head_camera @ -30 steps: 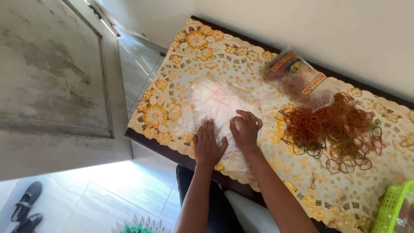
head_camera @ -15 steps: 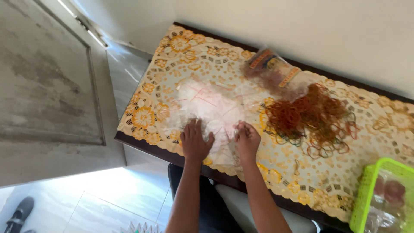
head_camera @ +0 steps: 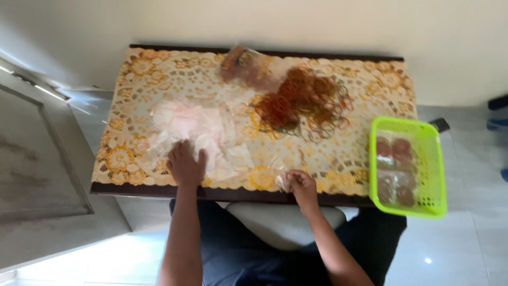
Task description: Packaging small quantities of rubber bands into plastic bags
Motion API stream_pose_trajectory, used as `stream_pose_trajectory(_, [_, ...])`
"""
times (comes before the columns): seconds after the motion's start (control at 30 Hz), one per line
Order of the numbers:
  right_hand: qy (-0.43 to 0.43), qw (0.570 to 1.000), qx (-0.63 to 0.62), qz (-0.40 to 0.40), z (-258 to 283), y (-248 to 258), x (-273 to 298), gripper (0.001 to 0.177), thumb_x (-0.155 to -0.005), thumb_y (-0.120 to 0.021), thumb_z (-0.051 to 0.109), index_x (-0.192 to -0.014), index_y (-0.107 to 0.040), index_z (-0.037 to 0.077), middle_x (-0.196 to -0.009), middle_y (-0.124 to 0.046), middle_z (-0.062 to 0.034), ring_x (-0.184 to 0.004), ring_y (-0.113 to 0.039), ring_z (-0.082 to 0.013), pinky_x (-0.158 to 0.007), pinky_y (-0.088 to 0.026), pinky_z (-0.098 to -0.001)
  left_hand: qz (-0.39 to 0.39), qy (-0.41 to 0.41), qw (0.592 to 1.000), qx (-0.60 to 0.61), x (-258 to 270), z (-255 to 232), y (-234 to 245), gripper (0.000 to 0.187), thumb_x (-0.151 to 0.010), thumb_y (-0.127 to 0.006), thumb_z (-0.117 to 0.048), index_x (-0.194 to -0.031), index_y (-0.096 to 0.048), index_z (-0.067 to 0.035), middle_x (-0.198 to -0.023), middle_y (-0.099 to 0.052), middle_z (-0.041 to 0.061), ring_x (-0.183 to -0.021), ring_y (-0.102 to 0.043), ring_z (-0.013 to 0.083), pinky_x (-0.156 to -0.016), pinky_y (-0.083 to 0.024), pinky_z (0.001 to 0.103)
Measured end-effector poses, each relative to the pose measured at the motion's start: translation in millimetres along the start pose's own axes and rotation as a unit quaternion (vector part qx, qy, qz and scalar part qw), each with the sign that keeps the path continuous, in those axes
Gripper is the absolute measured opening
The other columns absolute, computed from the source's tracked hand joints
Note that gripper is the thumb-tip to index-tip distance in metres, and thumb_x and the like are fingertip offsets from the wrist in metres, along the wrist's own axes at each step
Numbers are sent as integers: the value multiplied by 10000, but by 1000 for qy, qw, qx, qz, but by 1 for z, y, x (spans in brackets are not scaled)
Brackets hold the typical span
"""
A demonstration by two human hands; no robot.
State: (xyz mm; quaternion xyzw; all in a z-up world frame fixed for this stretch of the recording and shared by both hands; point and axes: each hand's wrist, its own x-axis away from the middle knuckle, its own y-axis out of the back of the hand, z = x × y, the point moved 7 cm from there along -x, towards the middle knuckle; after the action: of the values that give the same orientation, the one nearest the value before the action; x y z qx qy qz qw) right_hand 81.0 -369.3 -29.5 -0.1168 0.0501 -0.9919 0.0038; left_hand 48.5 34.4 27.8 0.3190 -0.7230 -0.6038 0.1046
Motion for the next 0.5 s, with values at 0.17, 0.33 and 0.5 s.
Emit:
stream_pose_trajectory(0.17, [-21, 996, -85, 2, 26, 31, 9, 232, -1006, -680, 124, -1163, -660, -46, -938, -731, -173, -574, -704, -231, -487, -512, -309, 61, 93, 991, 77, -20, 23, -37, 534, -1009, -471, -662, -1374, -607, -296, -1403, -553, 23, -1285, -504, 309, -1019, -423, 525])
stream_pose_trajectory(0.33, [-40, 980, -195, 24, 7, 42, -8, 153, -1036, -634, 164, -1147, -611, 60, -1107, -735, -143, -577, -717, -218, -507, -572, -320, -242, -10, 969, -50, -9, -37, -31, 518, -856, -712, -479, -1307, -627, -241, -1241, -605, 61, -1132, -572, 278, -853, -483, 459])
stream_pose_trajectory(0.5, [-71, 972, -219, 41, -1, 35, -1, 61, -1050, -578, 175, -1101, -578, 142, -1109, -752, -57, -532, -697, -173, -491, -554, -265, 38, -55, 867, 494, 92, -176, -66, 232, -1011, -615, -350, -1158, -701, -193, -1059, -684, 53, -986, -673, 246, -822, -531, 373])
